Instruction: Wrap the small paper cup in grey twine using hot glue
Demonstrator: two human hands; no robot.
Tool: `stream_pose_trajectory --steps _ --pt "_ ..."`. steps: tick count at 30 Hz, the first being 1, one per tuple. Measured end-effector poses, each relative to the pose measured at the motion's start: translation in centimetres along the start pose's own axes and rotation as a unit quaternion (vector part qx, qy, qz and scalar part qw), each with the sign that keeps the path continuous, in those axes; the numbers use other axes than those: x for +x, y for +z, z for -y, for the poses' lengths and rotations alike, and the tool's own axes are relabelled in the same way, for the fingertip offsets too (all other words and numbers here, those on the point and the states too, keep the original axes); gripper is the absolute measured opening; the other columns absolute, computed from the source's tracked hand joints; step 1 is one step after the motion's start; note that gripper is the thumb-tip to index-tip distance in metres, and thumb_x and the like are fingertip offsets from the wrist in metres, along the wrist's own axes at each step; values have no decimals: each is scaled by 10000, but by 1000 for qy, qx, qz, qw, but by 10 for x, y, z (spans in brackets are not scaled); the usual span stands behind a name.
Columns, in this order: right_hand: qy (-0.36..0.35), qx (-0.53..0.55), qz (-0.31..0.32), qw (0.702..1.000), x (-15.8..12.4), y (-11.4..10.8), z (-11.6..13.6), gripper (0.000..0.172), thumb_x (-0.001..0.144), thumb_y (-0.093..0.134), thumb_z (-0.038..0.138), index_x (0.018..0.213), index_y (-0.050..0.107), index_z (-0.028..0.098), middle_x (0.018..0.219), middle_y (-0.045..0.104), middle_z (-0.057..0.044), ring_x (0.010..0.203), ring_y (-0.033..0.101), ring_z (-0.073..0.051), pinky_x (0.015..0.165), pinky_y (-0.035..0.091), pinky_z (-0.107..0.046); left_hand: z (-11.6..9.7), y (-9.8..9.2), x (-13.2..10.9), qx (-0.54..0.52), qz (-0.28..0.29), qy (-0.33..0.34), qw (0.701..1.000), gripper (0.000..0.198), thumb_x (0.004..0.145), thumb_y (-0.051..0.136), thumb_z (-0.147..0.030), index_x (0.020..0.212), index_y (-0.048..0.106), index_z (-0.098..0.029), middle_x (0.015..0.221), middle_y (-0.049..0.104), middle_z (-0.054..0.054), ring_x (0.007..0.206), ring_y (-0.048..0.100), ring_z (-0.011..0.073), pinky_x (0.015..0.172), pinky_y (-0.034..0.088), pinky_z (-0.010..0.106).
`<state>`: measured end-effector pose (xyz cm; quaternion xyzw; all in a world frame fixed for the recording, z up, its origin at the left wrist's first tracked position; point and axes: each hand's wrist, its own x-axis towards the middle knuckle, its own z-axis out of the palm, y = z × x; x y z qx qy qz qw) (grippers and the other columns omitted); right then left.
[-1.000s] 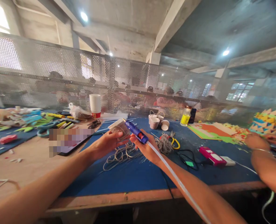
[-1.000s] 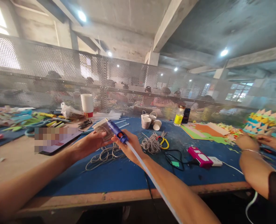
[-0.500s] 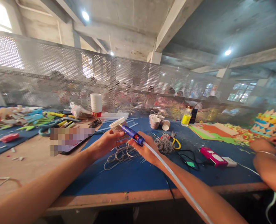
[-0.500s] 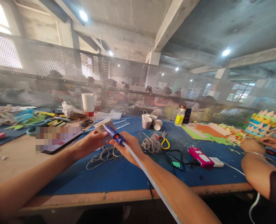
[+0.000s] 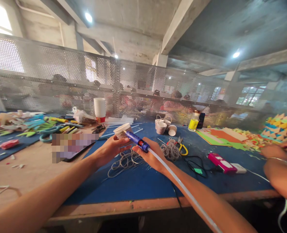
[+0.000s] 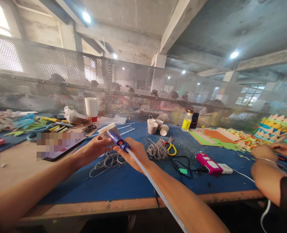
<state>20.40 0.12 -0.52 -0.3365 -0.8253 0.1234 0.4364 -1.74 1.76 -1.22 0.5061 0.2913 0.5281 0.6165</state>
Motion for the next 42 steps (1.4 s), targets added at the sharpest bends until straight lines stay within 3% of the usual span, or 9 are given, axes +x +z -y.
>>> stream_pose_trajectory --steps 15,42 --pt "1 -46 9 999 -1 0 1 415 948 560 617 822 569 222 711 597 4 603 497 -131 570 346 -253 -4 7 -3 38 -64 8 997 393 731 865 -281 1093 730 -209 1150 755 82 1073 709 255 1031 530 434" --pt "-24 -76 10 997 1 1 0 442 962 539 629 786 553 224 737 626 -10 655 570 -146 600 356 -250 -6 8 -4 58 -57 18 997 389 754 848 -289 1114 721 -210 1122 746 84 1046 702 246 981 549 406"
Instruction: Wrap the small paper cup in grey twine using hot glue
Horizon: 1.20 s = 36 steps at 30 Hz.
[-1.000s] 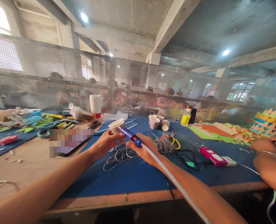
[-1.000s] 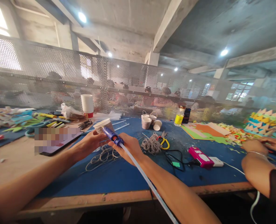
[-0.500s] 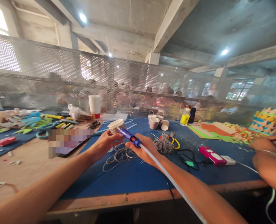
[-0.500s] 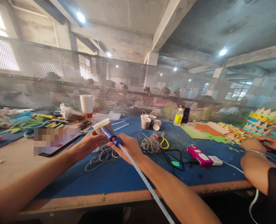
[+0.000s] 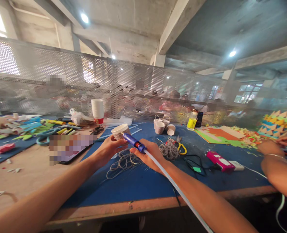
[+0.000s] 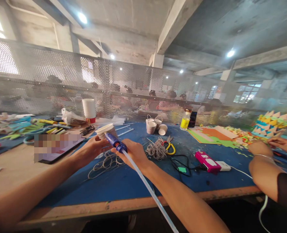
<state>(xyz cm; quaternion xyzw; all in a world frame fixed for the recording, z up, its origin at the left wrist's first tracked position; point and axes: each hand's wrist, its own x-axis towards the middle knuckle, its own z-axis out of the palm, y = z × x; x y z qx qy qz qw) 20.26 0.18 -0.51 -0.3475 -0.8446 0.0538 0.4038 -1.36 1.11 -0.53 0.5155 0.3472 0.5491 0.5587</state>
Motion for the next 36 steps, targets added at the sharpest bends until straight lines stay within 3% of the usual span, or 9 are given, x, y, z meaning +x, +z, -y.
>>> stream_pose_trajectory --steps 19,36 --pt "18 27 -7 999 -1 1 -3 422 948 581 597 775 534 215 707 594 13 608 502 -120 584 325 -237 -3 1 -1 -21 -21 -10 1000 471 674 905 -302 1090 719 -179 1141 759 102 1040 724 269 989 525 427" --pt "34 45 -4 998 0 -2 -3 399 949 585 569 786 568 205 730 600 4 637 490 -123 605 339 -230 -1 -1 1 -37 -20 -15 999 449 708 888 -261 1122 728 -196 1159 756 91 1072 716 262 1030 528 433"
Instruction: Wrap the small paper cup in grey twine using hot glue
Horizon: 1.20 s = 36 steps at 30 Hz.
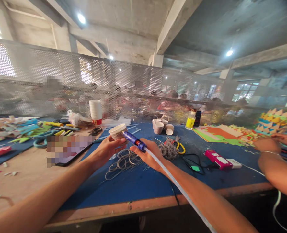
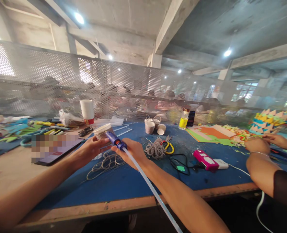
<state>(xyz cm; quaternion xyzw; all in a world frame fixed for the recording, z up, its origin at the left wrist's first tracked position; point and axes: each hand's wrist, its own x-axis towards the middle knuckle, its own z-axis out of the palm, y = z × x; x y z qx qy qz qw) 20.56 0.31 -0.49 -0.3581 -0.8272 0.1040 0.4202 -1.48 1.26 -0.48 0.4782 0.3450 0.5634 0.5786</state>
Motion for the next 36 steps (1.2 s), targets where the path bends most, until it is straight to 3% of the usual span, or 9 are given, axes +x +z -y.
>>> stream_pose_trajectory --steps 13,24,36 --pt "13 63 -5 998 1 -2 1 414 929 595 575 750 499 214 696 492 24 646 407 -124 611 343 -234 -2 2 -1 6 -9 -1 1000 460 674 905 -286 1098 744 -211 1158 770 89 1098 718 281 1016 546 425" --pt "17 50 -1 999 1 -1 0 428 928 585 598 756 543 209 704 528 20 647 433 -121 611 361 -234 -3 2 -1 -5 -4 -6 1000 456 686 896 -274 1108 743 -196 1160 771 91 1113 711 280 1064 515 463" --pt "37 91 -2 995 2 -3 1 460 909 586 636 749 544 207 677 523 23 627 439 -116 590 381 -237 -5 3 -1 -16 -8 -19 1000 458 663 902 -250 1089 744 -192 1192 771 107 1132 711 289 1039 530 429"
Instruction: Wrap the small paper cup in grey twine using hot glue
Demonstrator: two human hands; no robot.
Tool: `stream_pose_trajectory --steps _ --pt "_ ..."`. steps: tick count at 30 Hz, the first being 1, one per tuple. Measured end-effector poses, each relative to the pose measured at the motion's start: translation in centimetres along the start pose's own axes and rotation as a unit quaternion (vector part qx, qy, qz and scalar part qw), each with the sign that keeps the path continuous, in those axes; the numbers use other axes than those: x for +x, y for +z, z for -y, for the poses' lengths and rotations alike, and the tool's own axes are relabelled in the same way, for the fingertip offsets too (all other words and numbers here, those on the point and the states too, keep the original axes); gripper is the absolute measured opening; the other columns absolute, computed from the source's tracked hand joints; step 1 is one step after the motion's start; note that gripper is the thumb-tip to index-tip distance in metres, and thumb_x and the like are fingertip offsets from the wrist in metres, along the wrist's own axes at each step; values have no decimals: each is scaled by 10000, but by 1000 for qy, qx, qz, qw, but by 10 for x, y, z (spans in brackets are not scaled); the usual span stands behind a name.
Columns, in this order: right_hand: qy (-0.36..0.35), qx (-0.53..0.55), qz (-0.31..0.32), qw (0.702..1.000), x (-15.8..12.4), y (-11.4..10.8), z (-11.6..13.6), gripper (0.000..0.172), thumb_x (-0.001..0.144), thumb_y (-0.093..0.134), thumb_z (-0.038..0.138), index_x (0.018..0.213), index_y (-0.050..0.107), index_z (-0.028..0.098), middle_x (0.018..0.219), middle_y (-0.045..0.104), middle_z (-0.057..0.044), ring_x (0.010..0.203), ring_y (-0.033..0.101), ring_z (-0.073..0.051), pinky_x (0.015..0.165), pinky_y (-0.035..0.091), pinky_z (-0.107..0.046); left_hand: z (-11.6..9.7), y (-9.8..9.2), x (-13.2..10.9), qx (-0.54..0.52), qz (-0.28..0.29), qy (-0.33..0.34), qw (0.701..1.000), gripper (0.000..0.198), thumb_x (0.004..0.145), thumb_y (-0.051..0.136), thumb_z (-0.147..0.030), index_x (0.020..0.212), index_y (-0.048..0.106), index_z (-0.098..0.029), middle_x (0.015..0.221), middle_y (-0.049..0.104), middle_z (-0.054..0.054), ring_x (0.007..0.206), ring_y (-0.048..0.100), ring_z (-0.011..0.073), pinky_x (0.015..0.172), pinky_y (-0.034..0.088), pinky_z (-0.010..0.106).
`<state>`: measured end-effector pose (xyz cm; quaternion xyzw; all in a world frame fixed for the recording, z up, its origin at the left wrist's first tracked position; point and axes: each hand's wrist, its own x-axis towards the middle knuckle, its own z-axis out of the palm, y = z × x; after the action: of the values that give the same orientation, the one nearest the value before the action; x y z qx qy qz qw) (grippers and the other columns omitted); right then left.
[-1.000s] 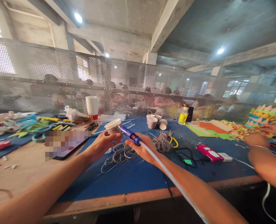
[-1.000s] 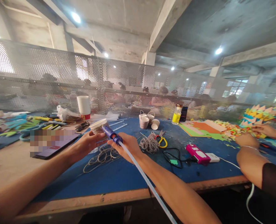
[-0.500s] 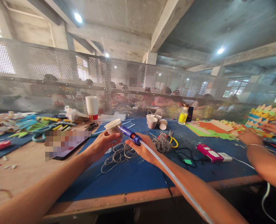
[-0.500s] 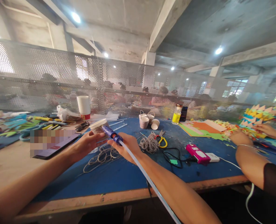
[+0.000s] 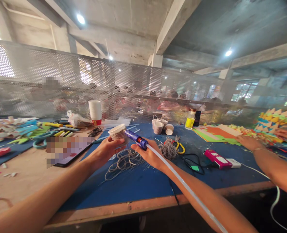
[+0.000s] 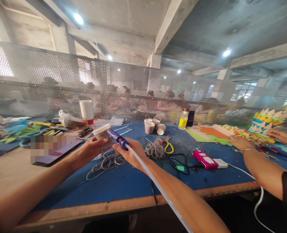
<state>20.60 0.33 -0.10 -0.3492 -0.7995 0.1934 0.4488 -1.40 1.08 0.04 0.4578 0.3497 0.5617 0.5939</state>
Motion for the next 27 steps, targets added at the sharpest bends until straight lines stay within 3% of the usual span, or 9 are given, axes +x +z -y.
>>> stream_pose_trajectory --steps 12,27 --pt "25 19 -1 1000 0 -3 2 480 912 584 628 693 524 205 595 489 27 596 440 -118 554 382 -241 -1 2 -2 -12 21 0 1000 480 691 880 -236 1146 737 -185 1264 744 116 1244 649 315 1088 501 456" --pt "28 11 4 1000 -2 -2 3 496 892 600 655 687 555 206 579 533 23 588 489 -121 561 410 -244 1 0 -1 -14 28 -3 1000 408 705 870 -240 1088 747 -178 1213 764 121 1210 672 316 1075 509 458"
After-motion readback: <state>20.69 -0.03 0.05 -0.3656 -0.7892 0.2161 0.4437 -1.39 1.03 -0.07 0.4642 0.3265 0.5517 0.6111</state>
